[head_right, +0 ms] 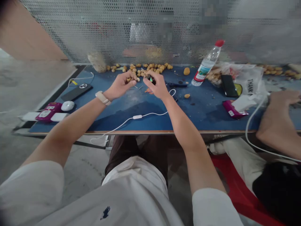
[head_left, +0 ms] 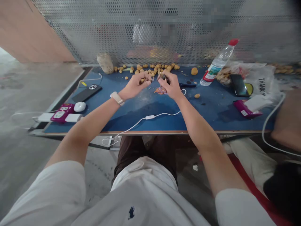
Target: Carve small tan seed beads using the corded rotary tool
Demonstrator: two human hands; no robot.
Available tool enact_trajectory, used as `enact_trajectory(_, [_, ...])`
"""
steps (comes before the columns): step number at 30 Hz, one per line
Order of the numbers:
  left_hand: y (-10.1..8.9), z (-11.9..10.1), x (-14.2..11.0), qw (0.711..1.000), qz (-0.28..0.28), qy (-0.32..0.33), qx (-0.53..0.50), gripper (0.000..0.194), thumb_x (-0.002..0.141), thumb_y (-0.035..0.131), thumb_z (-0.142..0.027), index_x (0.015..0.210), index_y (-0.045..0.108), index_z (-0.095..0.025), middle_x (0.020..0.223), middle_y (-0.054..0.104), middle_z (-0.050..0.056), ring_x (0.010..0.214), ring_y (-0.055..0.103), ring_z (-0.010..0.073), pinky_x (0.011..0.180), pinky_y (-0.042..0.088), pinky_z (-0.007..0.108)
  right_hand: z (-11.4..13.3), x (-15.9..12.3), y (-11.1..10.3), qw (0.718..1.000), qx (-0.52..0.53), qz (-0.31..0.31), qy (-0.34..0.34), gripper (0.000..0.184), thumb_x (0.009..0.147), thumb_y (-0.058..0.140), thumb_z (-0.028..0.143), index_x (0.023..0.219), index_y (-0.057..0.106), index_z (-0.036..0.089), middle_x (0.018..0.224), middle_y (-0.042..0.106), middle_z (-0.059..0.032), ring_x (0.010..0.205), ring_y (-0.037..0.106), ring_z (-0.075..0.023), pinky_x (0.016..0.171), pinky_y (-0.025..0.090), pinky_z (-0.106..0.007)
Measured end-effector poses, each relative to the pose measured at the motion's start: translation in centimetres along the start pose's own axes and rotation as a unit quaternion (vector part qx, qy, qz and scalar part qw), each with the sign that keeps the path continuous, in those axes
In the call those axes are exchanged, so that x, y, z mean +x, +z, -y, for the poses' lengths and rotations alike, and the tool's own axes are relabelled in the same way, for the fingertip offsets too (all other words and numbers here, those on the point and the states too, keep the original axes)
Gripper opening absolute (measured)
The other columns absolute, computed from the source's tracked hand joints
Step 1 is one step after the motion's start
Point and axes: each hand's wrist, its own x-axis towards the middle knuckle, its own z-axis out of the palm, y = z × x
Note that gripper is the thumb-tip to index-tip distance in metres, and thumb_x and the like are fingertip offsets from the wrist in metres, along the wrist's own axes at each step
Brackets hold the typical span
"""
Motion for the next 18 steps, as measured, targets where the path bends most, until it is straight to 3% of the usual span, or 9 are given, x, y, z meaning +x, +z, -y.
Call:
enact_trajectory(4, [-1.7, -0.7, -2.5, 0.999, -0.018, -0.032, 0.019, 0.043, 0.119, 0.091, -0.065, 0.107, 0.075, -0.027, 0.092, 0.071, 0.004, 0.099, 0.074, 0.0284, 0.1, 0.067, 0.046, 0.9, -0.5, 0.4, 0.996, -0.016, 0.09, -0.015, 0.07, 0.119, 0.063, 0.098, 0.119, 0.087, 0.032, 0.094, 0.078, -0.007, 0.098, 0.082, -0.0358, 0.1, 0.072, -0.058])
enact_trajectory(7, [-2.1, -0.1, -3.2, 0.998, -0.01, -0.04, 0.041, 0.034, 0.117, 0.092, -0.058, 0.11, 0.078, -0.027, 0.095, 0.069, 0.003, 0.096, 0.07, 0.0261, 0.098, 0.063, 0.046, 1.0, -0.5, 0.5, 0.99, -0.055, 0.128, -0.024, 0.066, 0.12, 0.064, 0.091, 0.122, 0.088, 0.03, 0.1, 0.084, -0.0104, 0.1, 0.082, -0.0364, 0.101, 0.069, -0.057])
enact_trajectory(15, [-1.7, 1.5, -3.5, 0.998, 0.011, -0.032, 0.059, 0.028, 0.118, 0.08, -0.061, 0.116, 0.082, -0.033, 0.096, 0.069, 0.005, 0.1, 0.058, 0.0274, 0.095, 0.054, 0.05, 0.7, -0.5, -0.1, 0.981, -0.125, 0.145, -0.016, 0.06, 0.125, 0.063, 0.082, 0.131, 0.093, 0.03, 0.116, 0.091, -0.0164, 0.112, 0.083, -0.0416, 0.109, 0.07, -0.063])
enact_trajectory(18, [-1.3, 1.4, -3.6, 0.998, 0.005, -0.021, 0.064, 0.02, 0.116, 0.081, -0.049, 0.115, 0.081, -0.03, 0.102, 0.07, 0.006, 0.097, 0.059, 0.0257, 0.094, 0.055, 0.049, 0.3, -0.6, -0.4, 0.978, -0.141, 0.153, -0.02, 0.059, 0.125, 0.063, 0.081, 0.134, 0.093, 0.03, 0.119, 0.091, -0.017, 0.116, 0.085, -0.0434, 0.111, 0.071, -0.066])
